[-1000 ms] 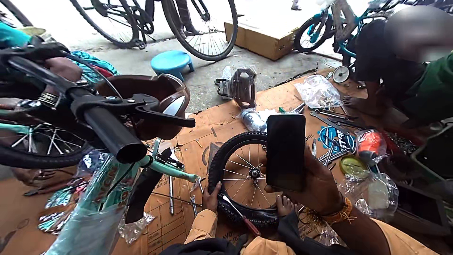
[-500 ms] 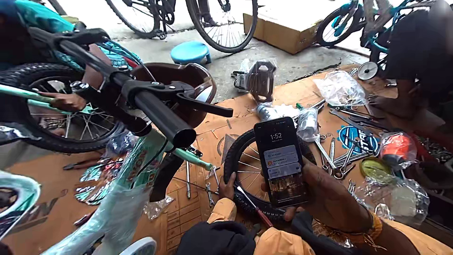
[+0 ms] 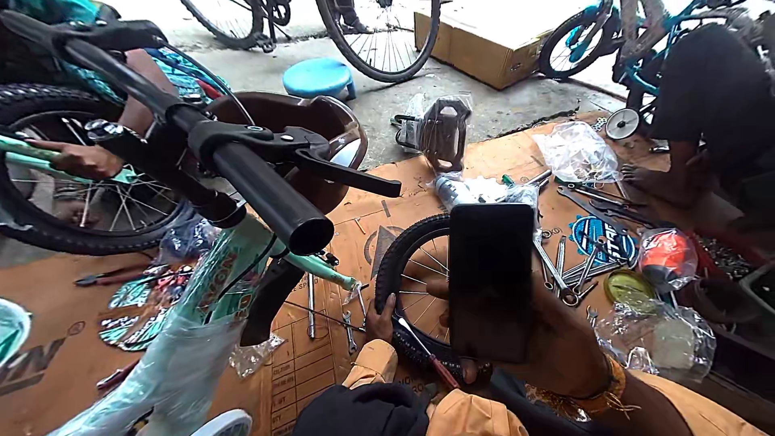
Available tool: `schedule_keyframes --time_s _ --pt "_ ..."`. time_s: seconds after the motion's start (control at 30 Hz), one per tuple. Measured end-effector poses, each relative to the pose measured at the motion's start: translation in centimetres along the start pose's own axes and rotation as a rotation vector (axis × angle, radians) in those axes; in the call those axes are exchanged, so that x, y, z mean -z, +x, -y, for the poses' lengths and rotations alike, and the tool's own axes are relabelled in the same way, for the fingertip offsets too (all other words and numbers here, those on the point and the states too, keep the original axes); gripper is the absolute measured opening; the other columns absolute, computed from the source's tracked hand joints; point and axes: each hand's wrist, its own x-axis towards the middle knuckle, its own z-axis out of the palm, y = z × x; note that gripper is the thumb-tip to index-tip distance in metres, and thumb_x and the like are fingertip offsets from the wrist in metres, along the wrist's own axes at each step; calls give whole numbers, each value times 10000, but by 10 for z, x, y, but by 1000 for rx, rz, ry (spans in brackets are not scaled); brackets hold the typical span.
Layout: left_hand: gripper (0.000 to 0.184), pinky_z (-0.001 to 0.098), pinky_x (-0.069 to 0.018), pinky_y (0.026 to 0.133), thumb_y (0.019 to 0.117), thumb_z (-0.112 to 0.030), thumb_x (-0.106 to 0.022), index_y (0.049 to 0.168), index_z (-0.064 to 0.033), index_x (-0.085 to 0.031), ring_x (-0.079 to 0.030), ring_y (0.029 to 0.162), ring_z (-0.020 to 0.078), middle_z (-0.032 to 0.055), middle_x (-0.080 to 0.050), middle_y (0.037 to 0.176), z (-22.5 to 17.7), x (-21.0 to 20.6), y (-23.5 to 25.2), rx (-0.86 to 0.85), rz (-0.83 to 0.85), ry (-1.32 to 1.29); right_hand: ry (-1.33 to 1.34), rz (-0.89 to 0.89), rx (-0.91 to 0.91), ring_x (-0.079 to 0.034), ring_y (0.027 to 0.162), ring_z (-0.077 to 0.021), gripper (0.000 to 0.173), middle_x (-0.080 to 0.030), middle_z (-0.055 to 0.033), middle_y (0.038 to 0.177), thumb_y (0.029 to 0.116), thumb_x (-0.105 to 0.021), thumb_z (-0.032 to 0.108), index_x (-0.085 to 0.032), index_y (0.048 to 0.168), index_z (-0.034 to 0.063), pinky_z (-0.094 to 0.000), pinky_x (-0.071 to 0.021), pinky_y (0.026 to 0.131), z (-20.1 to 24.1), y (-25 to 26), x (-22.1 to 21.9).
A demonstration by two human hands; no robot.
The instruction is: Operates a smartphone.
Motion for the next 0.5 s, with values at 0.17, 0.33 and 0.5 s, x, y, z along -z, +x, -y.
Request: schedule_keyframes --time_s 0.17,0.33,0.5 --pt "511 471 -475 1073 1015 -295 -650 1397 34 -570 -615 1248 294 231 -649 1320 8 -2 6 15 -32 -49 32 -40 -3 -581 1265 -365 570 -529 -217 1460 1031 -481 538 -535 1444 148 -533 -525 987 -10 -3 10" --pt "574 568 -468 1069 1001 -446 -646 1381 -19 -588 -635 1210 341 230 -675 1258 56 -2 37 -66 -3 10 75 -29 14 -524 1345 -403 603 -450 -219 1539 1050 -479 516 -447 1519 139 -612 -479 1065 -8 -2 7" --pt "530 586 -543 919 1008 -446 -634 1260 20 -656 -695 1014 394 269 -711 1074 60 -10 22 -234 -208 61 66 -62 -32 -622 1249 -358 551 -599 -207 1377 1067 -436 522 -529 1439 127 -569 -544 1013 -8 -4 8"
